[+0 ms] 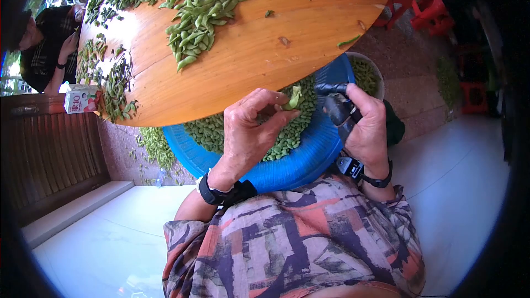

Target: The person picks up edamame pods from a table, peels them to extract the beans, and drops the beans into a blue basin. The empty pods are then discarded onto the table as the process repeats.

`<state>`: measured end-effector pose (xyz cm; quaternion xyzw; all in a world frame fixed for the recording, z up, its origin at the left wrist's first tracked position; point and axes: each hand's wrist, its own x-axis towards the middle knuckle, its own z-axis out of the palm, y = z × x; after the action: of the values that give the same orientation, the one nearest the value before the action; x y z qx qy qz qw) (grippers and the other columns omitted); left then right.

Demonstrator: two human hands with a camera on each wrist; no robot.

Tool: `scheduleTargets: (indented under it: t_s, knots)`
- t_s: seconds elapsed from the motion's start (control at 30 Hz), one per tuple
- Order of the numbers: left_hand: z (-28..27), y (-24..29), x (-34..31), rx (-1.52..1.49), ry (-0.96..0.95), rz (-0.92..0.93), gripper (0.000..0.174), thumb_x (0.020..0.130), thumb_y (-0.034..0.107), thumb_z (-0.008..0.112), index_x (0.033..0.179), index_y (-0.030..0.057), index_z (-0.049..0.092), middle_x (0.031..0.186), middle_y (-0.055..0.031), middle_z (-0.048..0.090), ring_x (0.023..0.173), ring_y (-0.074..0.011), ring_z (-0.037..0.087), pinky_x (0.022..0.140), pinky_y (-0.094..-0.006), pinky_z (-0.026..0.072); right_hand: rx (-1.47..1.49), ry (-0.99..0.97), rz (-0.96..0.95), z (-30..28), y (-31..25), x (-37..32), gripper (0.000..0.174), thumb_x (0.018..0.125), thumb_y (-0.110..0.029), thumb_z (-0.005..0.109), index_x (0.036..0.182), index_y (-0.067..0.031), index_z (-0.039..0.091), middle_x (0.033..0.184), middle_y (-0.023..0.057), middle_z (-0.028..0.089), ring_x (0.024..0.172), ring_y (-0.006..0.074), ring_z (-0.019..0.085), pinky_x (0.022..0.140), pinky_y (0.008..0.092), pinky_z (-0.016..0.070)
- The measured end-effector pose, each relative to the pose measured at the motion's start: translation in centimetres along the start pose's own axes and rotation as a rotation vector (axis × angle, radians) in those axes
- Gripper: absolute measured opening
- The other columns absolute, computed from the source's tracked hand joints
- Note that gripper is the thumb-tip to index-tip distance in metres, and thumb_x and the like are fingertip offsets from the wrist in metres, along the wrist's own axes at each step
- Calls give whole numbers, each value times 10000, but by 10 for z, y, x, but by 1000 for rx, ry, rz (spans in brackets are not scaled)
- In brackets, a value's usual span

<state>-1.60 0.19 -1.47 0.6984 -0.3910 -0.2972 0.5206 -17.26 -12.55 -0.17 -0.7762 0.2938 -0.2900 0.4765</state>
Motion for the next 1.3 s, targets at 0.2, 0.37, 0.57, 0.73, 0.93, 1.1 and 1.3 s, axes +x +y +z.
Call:
scheduleTargets:
  t_s: [0.2,0.37,0.57,0.73,0.93,1.1,1.3]
  knots:
    - [11,0,2,96,-27,184,202,736,23,795,896,11,672,698,-43,605,631,-112,608,572,-249,491,66,-162,104,11,2,0,138,886,-119,660,934,8,636,697,82,571,664,65,499,580,273,435]
    - [8,5,-4,-663,-150,-384,120,874,85,722,961,8,694,729,-8,627,614,-64,571,514,-204,434,186,-142,123,12,-6,1,88,876,-76,647,899,5,623,699,42,578,662,50,513,574,252,436]
    - [8,-2,1,-689,-146,-359,108,897,81,698,968,0,694,727,0,623,588,-51,539,497,-181,401,427,-352,382,-4,-2,1,39,854,-47,602,854,-10,612,685,-12,542,643,23,513,549,223,410]
    - [10,-7,-1,-706,-158,-371,97,886,67,707,953,-3,693,725,-2,620,578,-49,524,490,-182,391,359,-335,349,0,1,4,34,841,-43,594,828,-17,611,649,-28,482,600,21,492,515,224,386]
    - [10,-4,-2,-723,-110,-368,97,876,64,719,941,-3,696,709,4,616,565,-45,517,485,-185,384,489,-377,402,0,0,5,11,826,-4,589,827,4,598,669,-12,470,603,38,483,516,239,377]
    - [12,-1,-1,-645,-39,-411,107,856,75,744,917,-2,703,704,15,620,563,-40,514,488,-185,382,462,-308,255,7,3,3,66,821,0,593,880,18,617,756,19,480,641,66,487,539,239,383]
    - [10,-4,-2,-607,-40,-381,107,839,73,761,905,11,704,721,11,635,568,-38,514,499,-182,385,429,-367,230,1,1,3,129,828,-19,611,950,17,636,780,14,484,674,62,472,564,222,373]
